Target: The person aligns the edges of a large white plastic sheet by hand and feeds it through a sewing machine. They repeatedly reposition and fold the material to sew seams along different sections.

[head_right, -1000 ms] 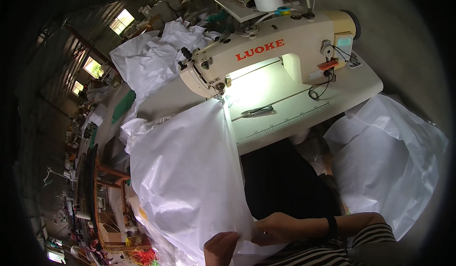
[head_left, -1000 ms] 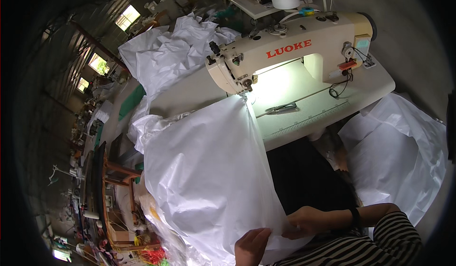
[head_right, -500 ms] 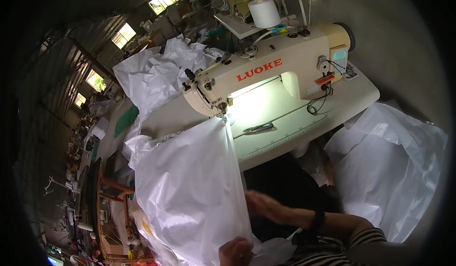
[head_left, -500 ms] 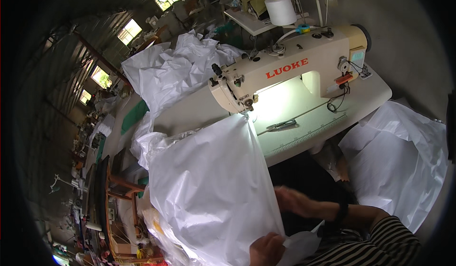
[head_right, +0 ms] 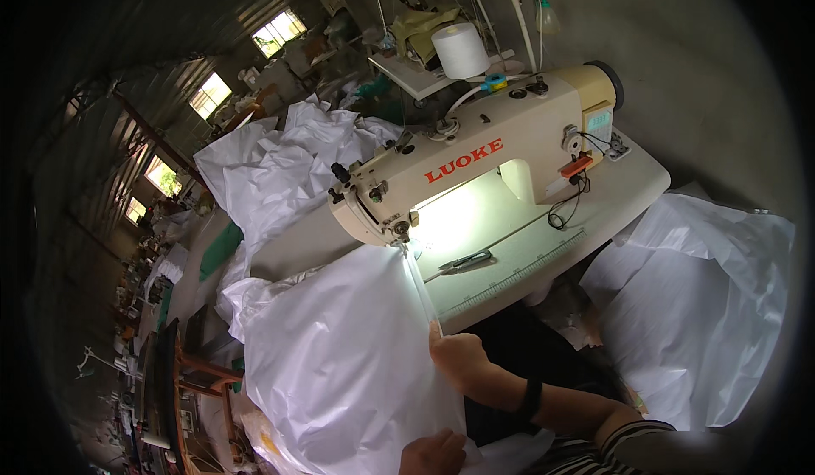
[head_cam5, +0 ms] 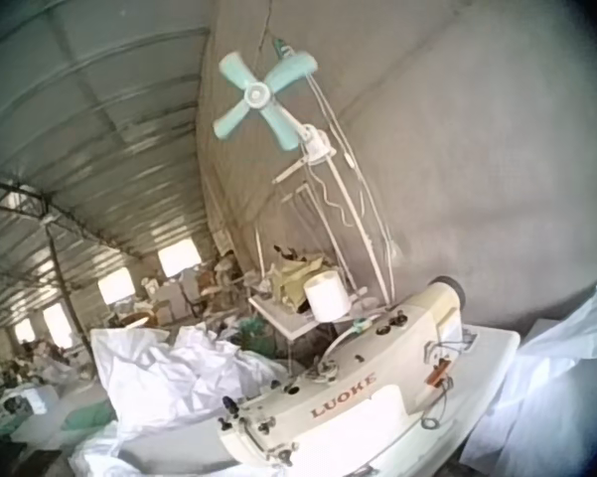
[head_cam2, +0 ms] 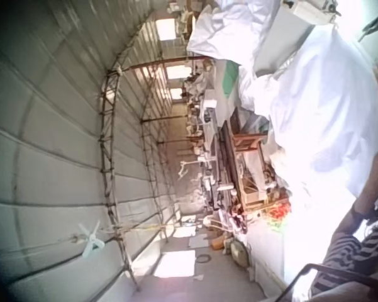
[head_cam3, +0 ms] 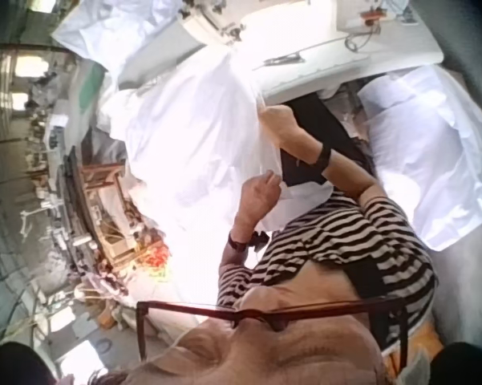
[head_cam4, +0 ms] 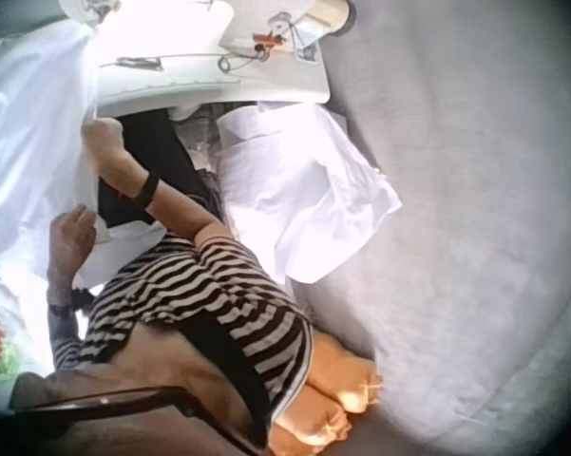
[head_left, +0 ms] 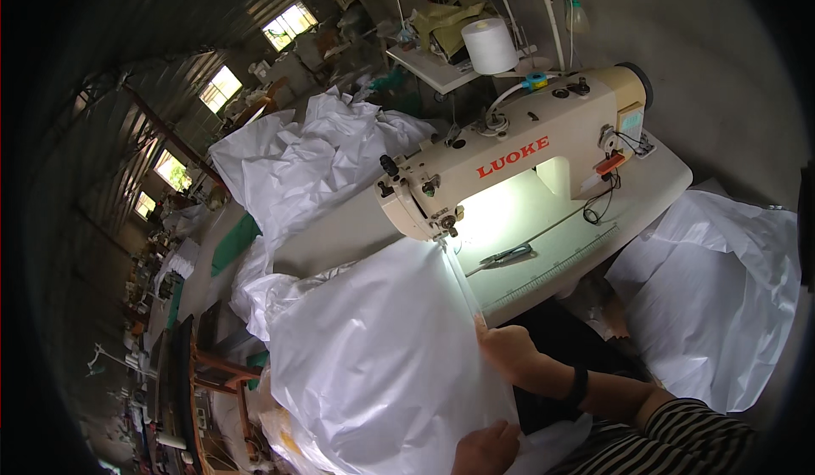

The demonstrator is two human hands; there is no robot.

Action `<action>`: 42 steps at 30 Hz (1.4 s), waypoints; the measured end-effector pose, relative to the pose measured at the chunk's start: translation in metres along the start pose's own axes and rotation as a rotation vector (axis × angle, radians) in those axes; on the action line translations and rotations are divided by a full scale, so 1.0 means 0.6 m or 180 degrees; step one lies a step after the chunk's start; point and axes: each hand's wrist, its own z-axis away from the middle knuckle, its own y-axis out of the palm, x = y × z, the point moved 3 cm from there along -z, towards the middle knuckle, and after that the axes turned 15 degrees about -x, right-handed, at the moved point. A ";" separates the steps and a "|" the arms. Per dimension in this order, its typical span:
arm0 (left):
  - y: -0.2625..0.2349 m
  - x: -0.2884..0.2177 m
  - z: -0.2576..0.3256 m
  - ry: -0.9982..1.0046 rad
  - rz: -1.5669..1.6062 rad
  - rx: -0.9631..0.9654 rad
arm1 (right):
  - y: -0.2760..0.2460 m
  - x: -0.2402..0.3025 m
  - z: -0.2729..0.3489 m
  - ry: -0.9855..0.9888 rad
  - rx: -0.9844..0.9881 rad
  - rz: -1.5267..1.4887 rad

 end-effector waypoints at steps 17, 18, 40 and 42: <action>0.067 0.170 -0.214 0.0066 -0.0303 -0.0712 | 0.066 -0.046 -0.153 0.0159 -0.0117 -0.0263; 0.070 0.178 -0.225 -0.0012 -0.0354 -0.0662 | 0.067 -0.049 -0.170 0.0127 -0.0113 -0.0132; -0.076 0.477 -0.081 -0.0915 -0.2059 -0.0976 | -0.063 -0.001 0.186 -0.0877 0.0943 -0.3566; -0.088 0.417 -0.090 -0.0637 -0.2062 -0.0934 | -0.056 0.020 0.193 -0.1125 0.0433 -0.3611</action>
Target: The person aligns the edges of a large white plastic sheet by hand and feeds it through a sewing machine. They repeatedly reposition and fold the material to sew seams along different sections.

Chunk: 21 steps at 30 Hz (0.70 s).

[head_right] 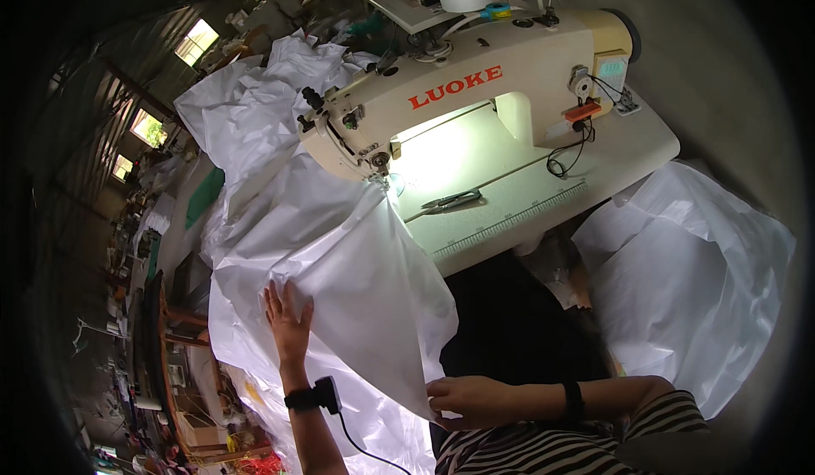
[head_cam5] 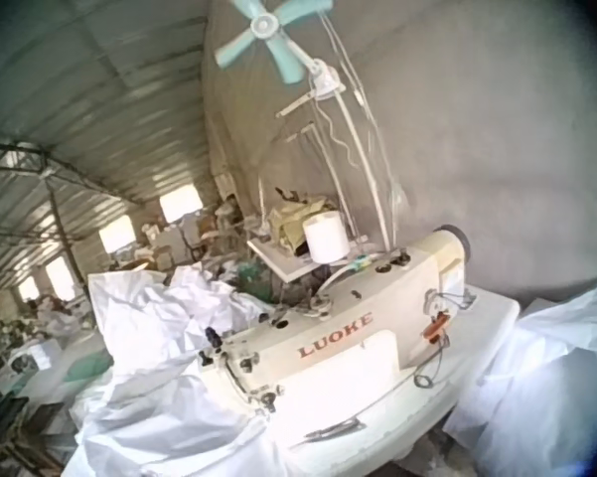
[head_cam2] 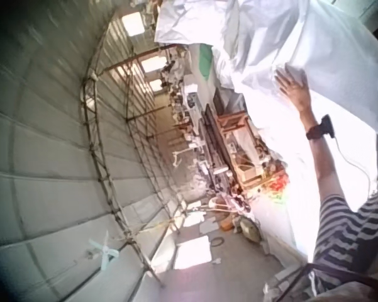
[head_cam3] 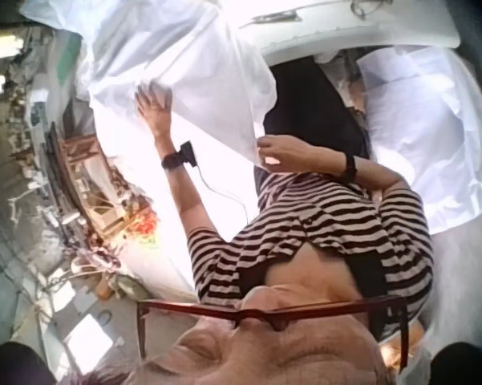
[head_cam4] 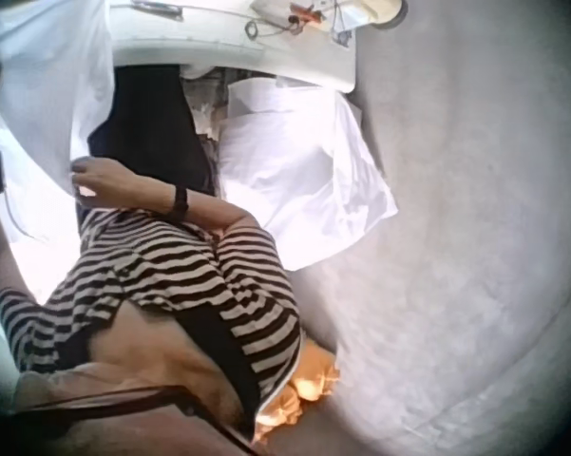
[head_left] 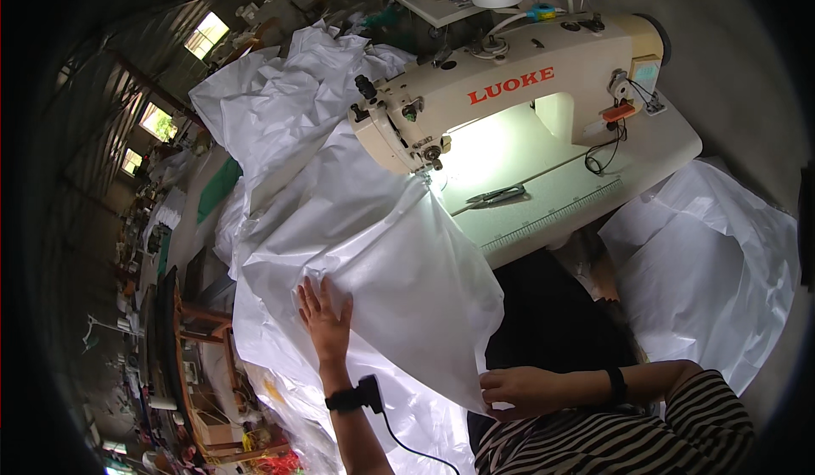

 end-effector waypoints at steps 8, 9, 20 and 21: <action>-0.105 -0.256 0.207 -0.0817 0.1945 0.1209 | 0.082 0.004 -0.008 -0.0047 0.1328 -0.0790; -0.097 -0.236 0.222 -0.0869 0.1524 0.1304 | 0.073 -0.003 -0.012 -0.0038 0.1277 -0.0568; -0.235 -0.147 0.231 -0.0928 0.0793 0.0151 | 0.040 -0.114 -0.036 0.2950 -0.0211 -0.2133; -0.259 -0.154 0.221 -0.0783 0.0990 0.0453 | 0.042 -0.087 -0.035 0.2430 -0.0047 -0.2032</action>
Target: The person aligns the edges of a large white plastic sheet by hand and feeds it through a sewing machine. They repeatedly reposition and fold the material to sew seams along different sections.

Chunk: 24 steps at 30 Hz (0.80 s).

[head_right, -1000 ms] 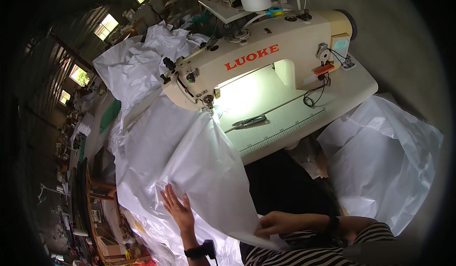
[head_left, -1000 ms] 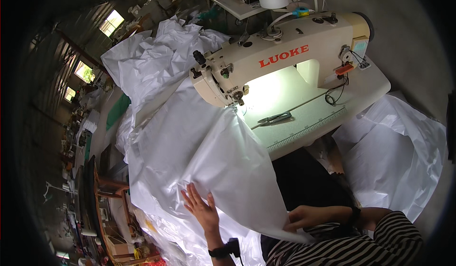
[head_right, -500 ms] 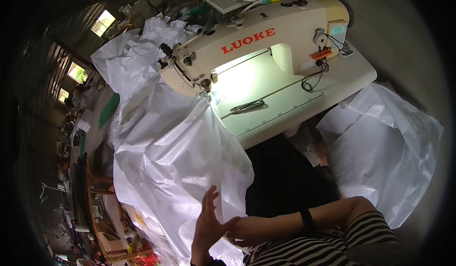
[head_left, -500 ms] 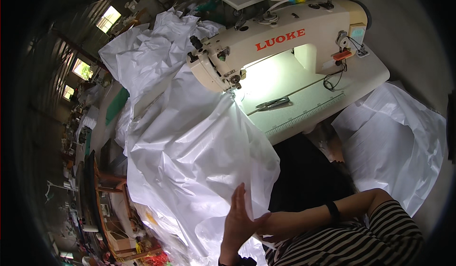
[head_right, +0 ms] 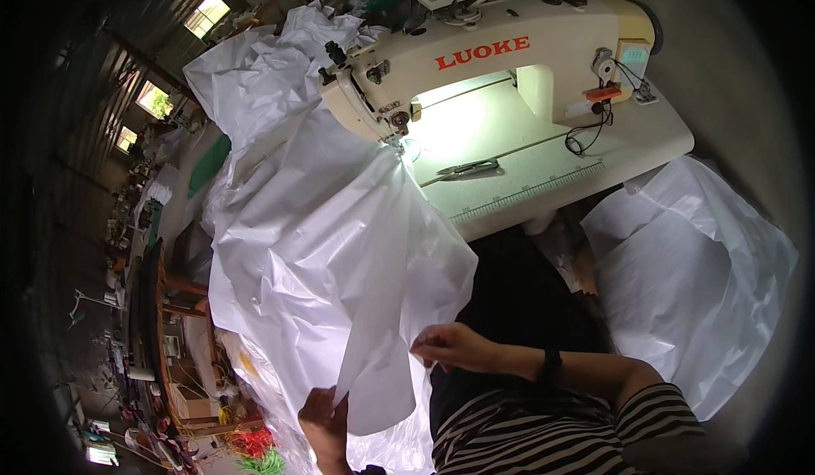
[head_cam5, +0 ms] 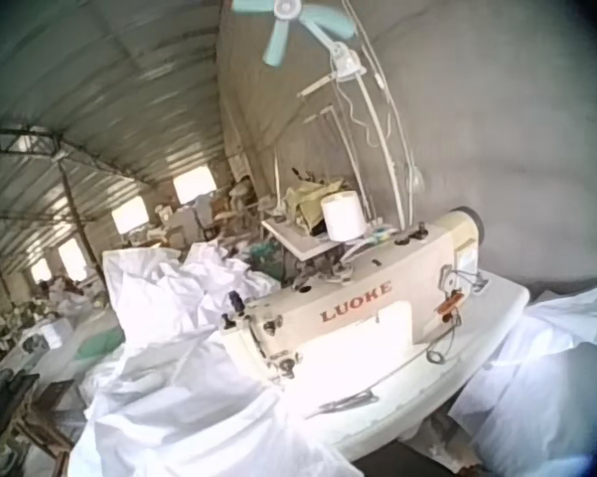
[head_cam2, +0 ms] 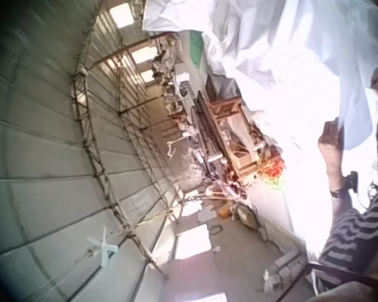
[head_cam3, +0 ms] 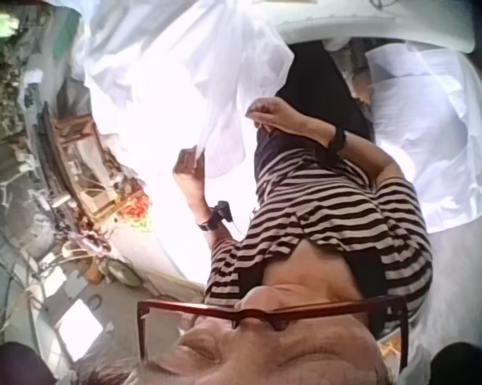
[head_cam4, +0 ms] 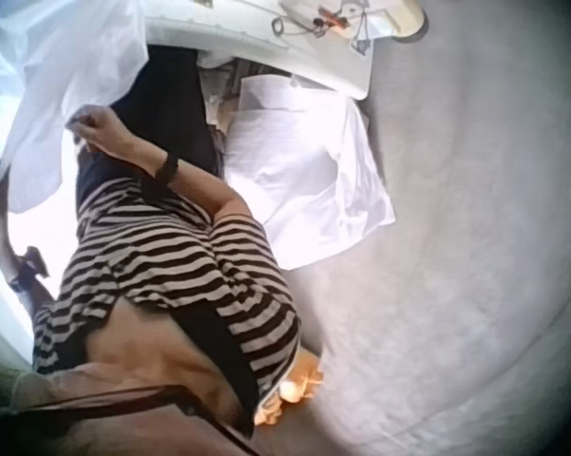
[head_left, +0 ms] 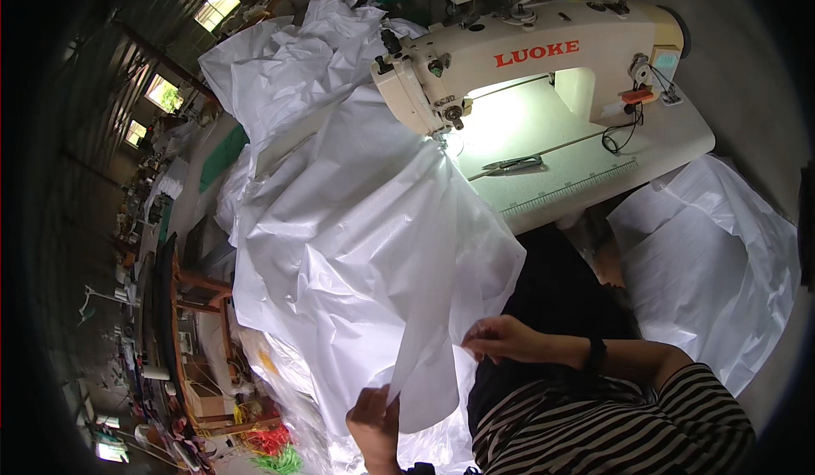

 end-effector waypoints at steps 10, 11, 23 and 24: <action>0.006 -0.137 0.058 0.0002 0.1691 0.0953 | 0.085 0.112 0.198 -0.2473 0.1127 0.2158; 0.000 -0.139 0.057 0.0004 0.1688 0.0951 | 0.095 0.115 0.206 -0.2802 0.1400 0.2637; -0.067 -0.148 0.111 -0.0637 0.1968 0.0066 | 0.120 0.144 0.237 -0.3128 0.1038 0.1626; -0.061 -0.146 0.118 -0.0704 0.2158 0.0023 | 0.120 0.143 0.240 -0.3439 0.0875 0.1812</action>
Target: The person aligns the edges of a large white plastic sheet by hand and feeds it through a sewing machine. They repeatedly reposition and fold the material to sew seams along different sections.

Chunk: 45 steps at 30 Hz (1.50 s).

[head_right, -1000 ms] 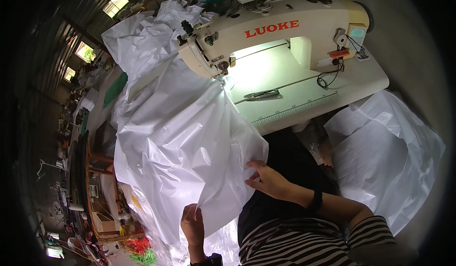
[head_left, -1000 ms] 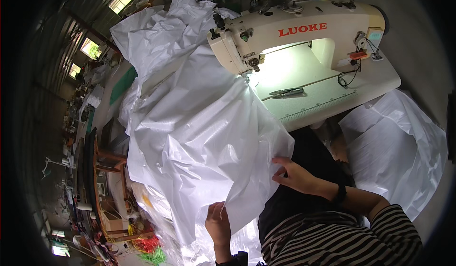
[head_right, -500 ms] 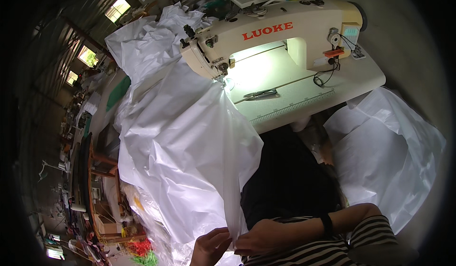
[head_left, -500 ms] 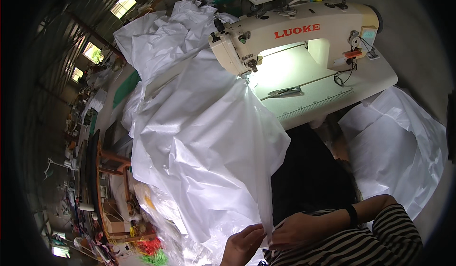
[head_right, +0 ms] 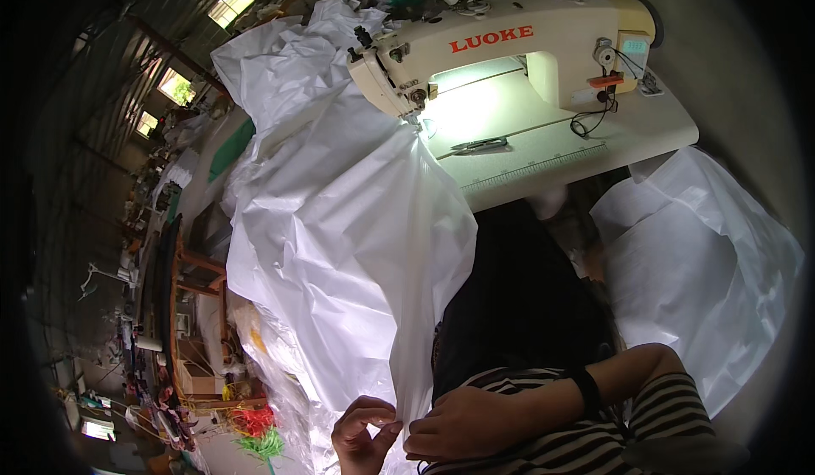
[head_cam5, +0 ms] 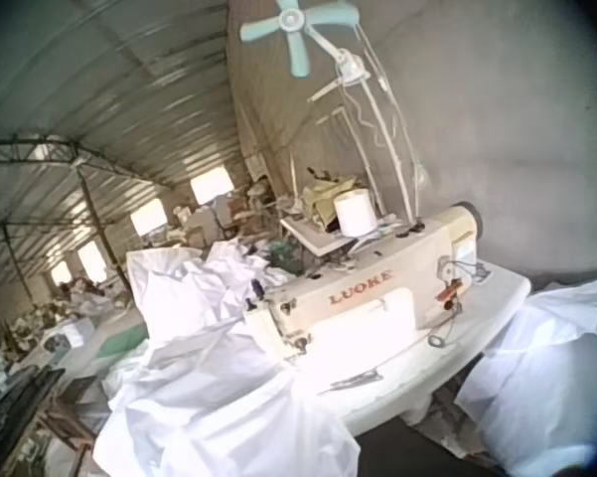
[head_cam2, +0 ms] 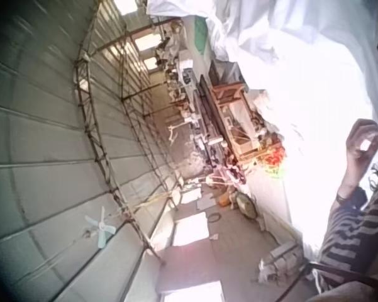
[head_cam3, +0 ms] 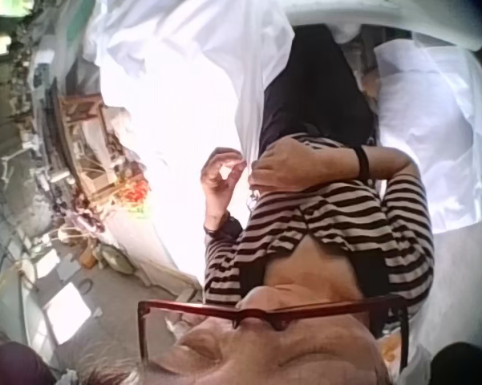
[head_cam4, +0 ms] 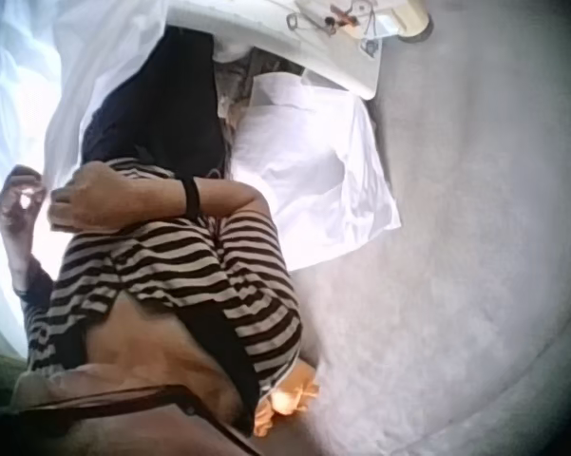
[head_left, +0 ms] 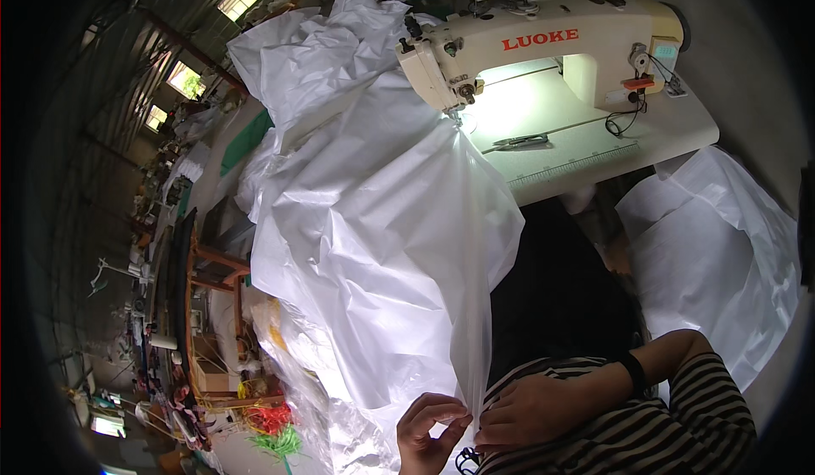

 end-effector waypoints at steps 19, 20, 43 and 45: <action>0.042 -0.025 -0.036 0.1370 -0.0931 0.1478 | 0.191 -0.182 0.039 0.3082 0.1143 -0.2790; 0.031 0.008 -0.047 0.0542 -0.0554 0.1921 | 0.194 -0.184 0.040 0.2834 0.1339 -0.2643; -0.083 0.176 -0.011 -0.0270 -0.0765 0.0484 | 0.121 -0.280 0.083 0.0114 0.1676 0.2617; -0.085 0.164 -0.006 -0.0262 -0.0703 0.0352 | 0.135 -0.335 0.059 0.0596 0.1978 0.2998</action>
